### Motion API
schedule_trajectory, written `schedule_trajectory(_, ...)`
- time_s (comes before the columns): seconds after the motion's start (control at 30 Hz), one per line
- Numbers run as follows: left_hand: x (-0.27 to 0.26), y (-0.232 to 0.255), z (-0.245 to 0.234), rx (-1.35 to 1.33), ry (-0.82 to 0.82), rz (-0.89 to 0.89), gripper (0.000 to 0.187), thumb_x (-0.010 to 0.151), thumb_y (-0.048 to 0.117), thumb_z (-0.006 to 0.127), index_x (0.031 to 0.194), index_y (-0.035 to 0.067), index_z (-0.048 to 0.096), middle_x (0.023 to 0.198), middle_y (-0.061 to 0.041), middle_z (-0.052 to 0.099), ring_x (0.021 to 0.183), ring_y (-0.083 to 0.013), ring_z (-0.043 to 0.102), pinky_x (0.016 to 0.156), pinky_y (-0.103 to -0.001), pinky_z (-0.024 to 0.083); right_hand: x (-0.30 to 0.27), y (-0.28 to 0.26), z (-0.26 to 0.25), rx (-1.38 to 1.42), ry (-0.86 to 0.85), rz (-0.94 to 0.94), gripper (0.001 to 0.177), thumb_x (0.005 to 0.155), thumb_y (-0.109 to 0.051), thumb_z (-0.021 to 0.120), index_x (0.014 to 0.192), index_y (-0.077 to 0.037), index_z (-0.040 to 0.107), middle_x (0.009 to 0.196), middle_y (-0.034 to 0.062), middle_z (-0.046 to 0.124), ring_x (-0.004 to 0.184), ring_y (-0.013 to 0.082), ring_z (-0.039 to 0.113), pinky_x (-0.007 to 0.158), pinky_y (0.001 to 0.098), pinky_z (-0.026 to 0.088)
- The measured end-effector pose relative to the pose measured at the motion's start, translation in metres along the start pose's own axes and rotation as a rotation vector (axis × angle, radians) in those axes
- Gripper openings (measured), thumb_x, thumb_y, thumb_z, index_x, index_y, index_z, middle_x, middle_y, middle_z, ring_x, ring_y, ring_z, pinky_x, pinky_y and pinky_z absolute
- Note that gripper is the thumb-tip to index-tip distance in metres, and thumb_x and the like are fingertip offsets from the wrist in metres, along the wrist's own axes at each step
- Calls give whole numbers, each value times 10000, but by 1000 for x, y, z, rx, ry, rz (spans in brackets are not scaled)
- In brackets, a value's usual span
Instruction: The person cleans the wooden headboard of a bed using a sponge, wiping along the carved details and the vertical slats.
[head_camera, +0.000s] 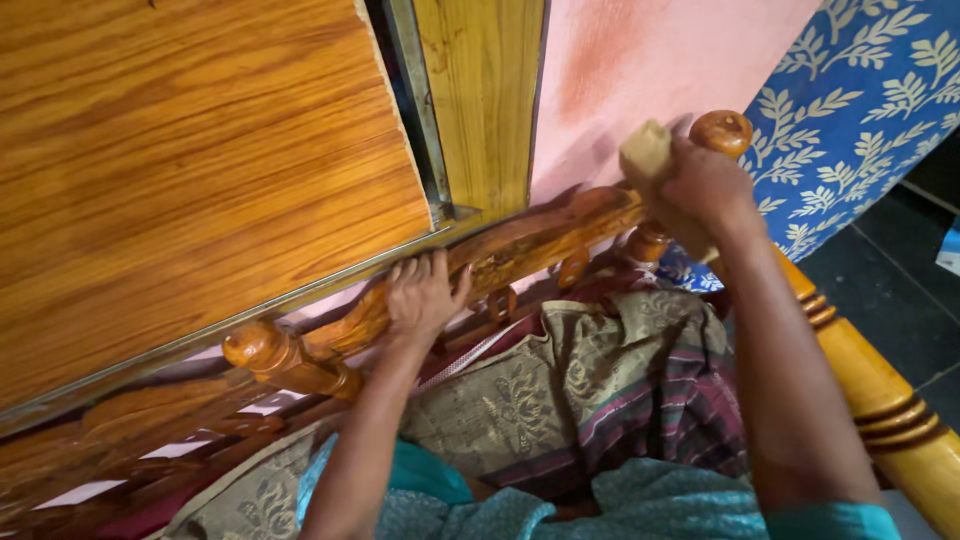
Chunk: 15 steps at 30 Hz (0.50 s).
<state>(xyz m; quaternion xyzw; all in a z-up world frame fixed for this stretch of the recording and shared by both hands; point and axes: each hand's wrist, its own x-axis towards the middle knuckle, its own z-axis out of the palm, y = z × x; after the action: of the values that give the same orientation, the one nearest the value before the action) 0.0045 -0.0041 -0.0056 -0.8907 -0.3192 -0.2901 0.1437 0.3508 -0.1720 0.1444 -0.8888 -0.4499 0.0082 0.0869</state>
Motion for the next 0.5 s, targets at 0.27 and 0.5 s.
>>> schedule_trajectory(0.27,0,-3,3,42,239,68,441,951,502,615,977,67,679,751,-89,685,688,-229,656,697,-367,525,35,1,93,-114,242,-55,276,922,-169,542,1136,-67,683,1072,248,726,988,446,696,866,526,546)
schedule_trajectory(0.5,-2,-5,16,34,234,80,456,985,501,607,984,53,696,768,-103,705,668,-214,657,683,-356,530,14,17,66,-46,-38,-35,338,922,-312,584,1155,-89,685,1154,211,728,1070,422,691,921,536,536)
